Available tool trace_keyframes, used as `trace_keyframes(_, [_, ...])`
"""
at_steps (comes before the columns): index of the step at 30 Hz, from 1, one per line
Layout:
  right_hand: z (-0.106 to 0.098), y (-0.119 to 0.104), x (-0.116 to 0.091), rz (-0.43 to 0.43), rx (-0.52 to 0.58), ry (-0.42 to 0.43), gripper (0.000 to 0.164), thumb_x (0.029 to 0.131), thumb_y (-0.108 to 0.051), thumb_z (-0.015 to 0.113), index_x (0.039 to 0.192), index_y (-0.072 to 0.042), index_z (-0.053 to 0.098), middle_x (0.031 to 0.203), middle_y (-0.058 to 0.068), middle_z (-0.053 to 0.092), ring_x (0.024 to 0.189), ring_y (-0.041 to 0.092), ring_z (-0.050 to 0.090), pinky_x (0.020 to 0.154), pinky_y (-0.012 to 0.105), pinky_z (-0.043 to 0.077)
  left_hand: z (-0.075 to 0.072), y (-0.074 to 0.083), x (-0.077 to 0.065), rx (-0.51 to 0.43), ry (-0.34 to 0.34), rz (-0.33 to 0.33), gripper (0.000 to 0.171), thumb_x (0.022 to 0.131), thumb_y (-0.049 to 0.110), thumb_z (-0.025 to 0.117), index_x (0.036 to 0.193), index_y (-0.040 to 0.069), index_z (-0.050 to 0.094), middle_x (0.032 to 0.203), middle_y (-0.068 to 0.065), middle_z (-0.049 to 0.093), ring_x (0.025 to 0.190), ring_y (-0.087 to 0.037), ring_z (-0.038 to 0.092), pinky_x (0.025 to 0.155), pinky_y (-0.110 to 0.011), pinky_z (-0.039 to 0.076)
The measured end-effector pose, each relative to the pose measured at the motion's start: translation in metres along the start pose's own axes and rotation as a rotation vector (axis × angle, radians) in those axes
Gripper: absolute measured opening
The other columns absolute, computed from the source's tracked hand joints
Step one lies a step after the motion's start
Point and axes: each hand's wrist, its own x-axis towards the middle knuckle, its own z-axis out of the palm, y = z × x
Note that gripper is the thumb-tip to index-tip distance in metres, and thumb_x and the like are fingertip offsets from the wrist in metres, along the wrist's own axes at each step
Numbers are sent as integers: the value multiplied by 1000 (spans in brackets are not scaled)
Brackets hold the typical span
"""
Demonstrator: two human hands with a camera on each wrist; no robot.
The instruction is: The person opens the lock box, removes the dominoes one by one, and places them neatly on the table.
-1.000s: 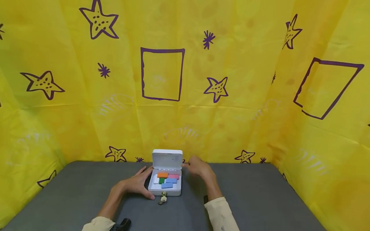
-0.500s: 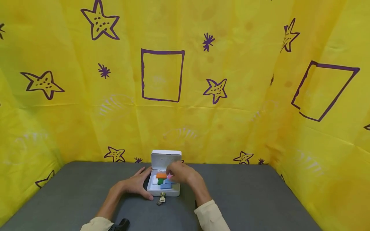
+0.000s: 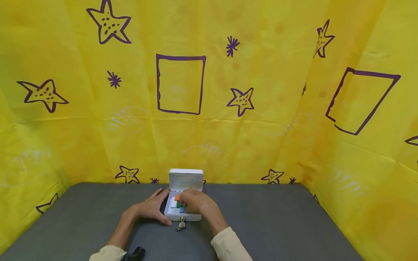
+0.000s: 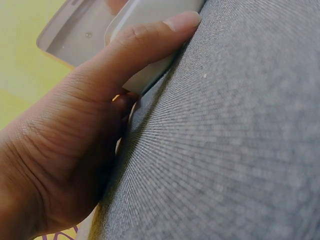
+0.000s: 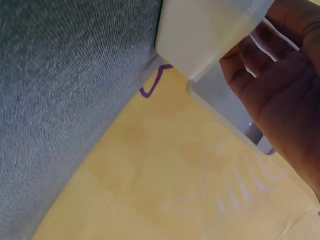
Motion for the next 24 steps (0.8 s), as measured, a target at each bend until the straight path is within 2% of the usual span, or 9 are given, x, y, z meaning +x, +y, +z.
trace_keyframes(5, [3,-5,0,62,-38,10,13,87,-2,82,95,-9,74,90,0,66,75,7,49,72,20,49,0,-5,4,-2,14,6,132,64,61,91,165,12,22,175,-15,21,164,-42,11,132,-66,-2])
trace_keyframes(10, [3,-6,0,110,-17,5,10,88,-4,80,91,-10,73,86,-1,69,72,8,51,71,21,51,0,-3,2,-14,5,-18,133,64,63,90,166,13,21,176,-12,20,164,-43,6,132,-67,-3])
trace_keyframes(14, [6,-6,-1,160,23,-10,7,90,-7,80,88,-10,74,78,-5,65,67,7,49,65,19,47,0,-1,1,-26,-4,-22,134,65,64,90,166,11,20,176,-14,19,164,-45,3,131,-68,-3])
trace_keyframes(18, [7,-6,-1,178,19,-13,13,90,-7,81,80,-10,71,71,-6,59,63,7,47,60,20,43,1,0,1,-29,-15,-20,134,66,64,89,166,10,20,176,-16,18,164,-44,5,131,-68,-4])
trace_keyframes(24, [6,-5,-1,197,36,-16,16,91,-11,80,80,-11,69,72,-5,57,63,8,48,59,20,43,1,1,-1,-42,-8,-41,135,65,64,90,167,14,18,176,-12,19,163,-48,0,129,-73,-1])
